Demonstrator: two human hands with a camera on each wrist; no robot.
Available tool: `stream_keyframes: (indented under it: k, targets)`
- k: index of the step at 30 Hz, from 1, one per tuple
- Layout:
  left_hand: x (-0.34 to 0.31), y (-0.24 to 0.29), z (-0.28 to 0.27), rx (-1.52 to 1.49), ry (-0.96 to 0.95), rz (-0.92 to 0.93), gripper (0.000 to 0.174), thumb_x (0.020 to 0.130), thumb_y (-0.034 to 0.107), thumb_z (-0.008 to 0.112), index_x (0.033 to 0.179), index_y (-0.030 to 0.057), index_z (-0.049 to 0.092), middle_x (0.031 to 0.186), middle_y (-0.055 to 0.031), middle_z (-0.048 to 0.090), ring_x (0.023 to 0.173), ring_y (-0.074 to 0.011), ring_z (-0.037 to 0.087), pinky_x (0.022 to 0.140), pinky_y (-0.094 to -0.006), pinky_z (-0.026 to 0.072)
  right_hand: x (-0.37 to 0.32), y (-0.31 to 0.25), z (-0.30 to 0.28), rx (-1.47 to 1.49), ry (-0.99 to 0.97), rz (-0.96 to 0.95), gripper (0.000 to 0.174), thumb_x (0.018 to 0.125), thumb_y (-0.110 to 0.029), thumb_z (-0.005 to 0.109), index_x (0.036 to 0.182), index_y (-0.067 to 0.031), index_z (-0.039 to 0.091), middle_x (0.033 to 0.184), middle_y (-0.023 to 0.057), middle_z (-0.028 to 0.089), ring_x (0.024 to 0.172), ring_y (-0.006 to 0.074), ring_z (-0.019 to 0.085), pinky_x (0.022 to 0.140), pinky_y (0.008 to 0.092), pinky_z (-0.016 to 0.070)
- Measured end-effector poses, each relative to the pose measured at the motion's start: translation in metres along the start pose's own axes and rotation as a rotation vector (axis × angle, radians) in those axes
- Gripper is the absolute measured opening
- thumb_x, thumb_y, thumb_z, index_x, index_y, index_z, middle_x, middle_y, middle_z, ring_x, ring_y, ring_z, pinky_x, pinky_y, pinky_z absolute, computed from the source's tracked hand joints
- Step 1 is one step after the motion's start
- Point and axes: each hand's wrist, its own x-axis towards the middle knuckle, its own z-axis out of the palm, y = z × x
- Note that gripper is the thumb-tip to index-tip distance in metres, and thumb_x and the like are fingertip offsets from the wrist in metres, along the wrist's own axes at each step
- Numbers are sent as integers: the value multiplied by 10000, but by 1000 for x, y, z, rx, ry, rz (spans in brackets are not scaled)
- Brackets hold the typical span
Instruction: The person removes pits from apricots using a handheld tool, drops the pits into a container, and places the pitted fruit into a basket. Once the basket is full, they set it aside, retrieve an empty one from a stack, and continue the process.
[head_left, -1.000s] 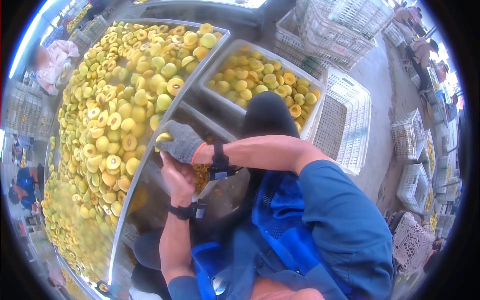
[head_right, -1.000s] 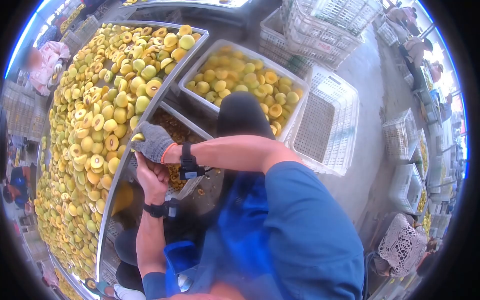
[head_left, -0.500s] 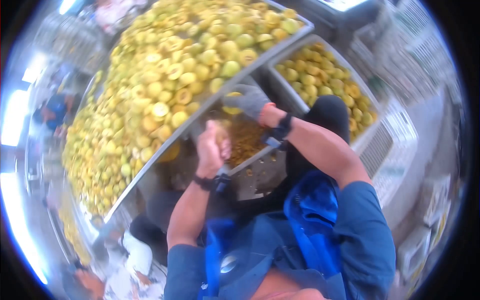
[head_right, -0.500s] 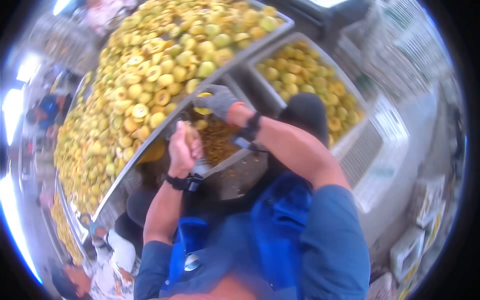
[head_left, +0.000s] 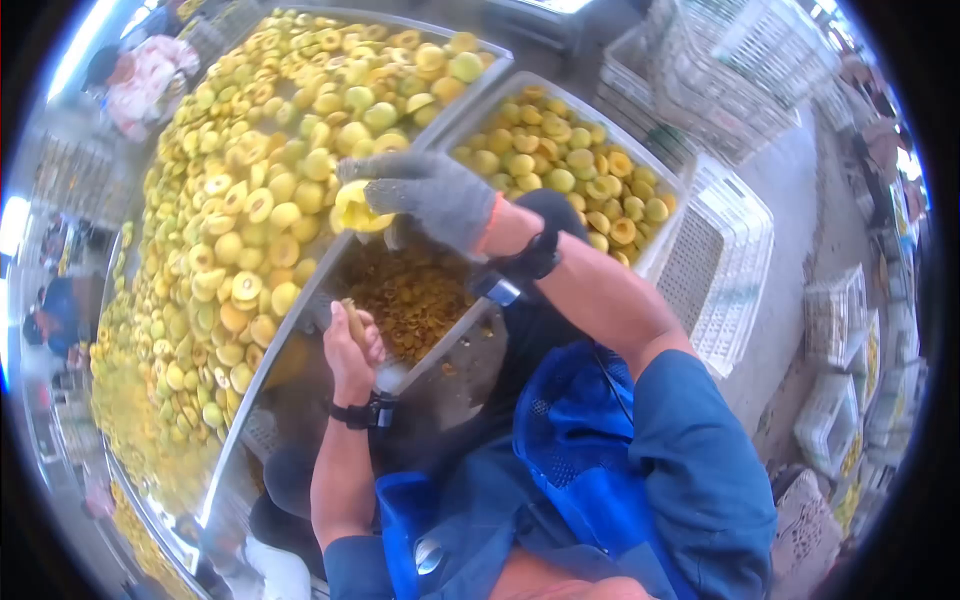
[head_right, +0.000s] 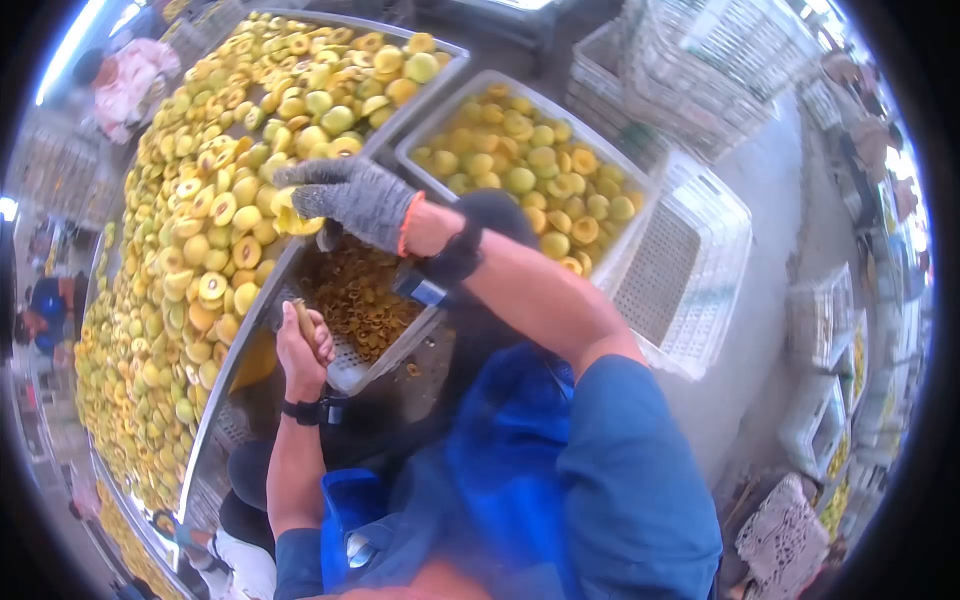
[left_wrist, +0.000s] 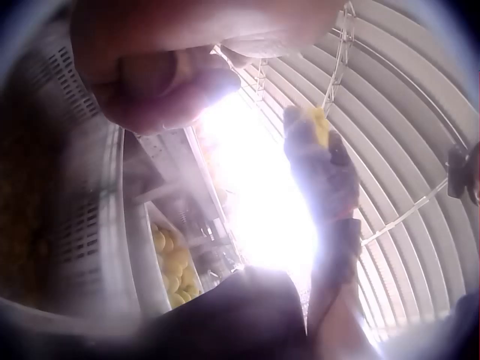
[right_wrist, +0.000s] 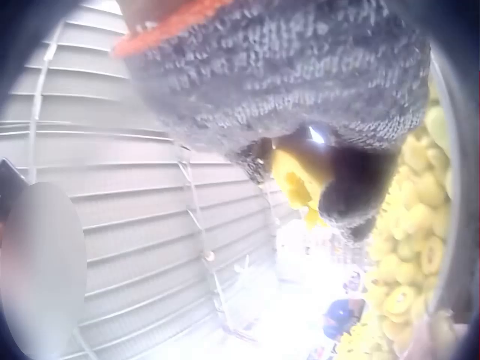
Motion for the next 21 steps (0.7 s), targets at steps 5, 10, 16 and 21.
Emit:
stream_keyframes:
  k: [5, 10, 16, 21]
  targets:
    - [1, -11, 4, 76, 31, -36, 537, 1085, 547, 407, 890, 71, 562, 589, -2, 447, 447, -127, 409, 422, -284, 346, -78, -61, -108, -550, 237, -168, 519, 838, -106, 818, 1332, -48, 668, 1289, 97, 686, 1037, 170, 685, 881, 300, 584]
    - [5, -25, 5, 111, 55, -110, 522, 1081, 543, 408, 894, 79, 560, 594, -6, 445, 463, -130, 421, 432, -281, 347, -173, -13, -283, -1227, 619, 157, 676, 734, -229, 867, 1360, -98, 651, 1288, 167, 673, 1118, 275, 663, 976, 373, 528]
    - [14, -39, 13, 175, 79, -159, 514, 1076, 547, 416, 898, 87, 559, 593, -4, 442, 458, -131, 417, 430, -284, 338, -255, 67, -298, -1522, 844, 163, 606, 731, -281, 864, 1279, -111, 668, 1201, 185, 621, 1078, 387, 631, 911, 442, 545]
    - [28, -47, 16, 216, 83, -206, 517, 1073, 557, 419, 898, 89, 555, 584, 2, 442, 442, -131, 406, 425, -281, 336, -281, 103, -252, -1743, 840, 254, 575, 723, -334, 869, 1201, -89, 662, 1059, 158, 631, 986, 370, 645, 828, 470, 546]
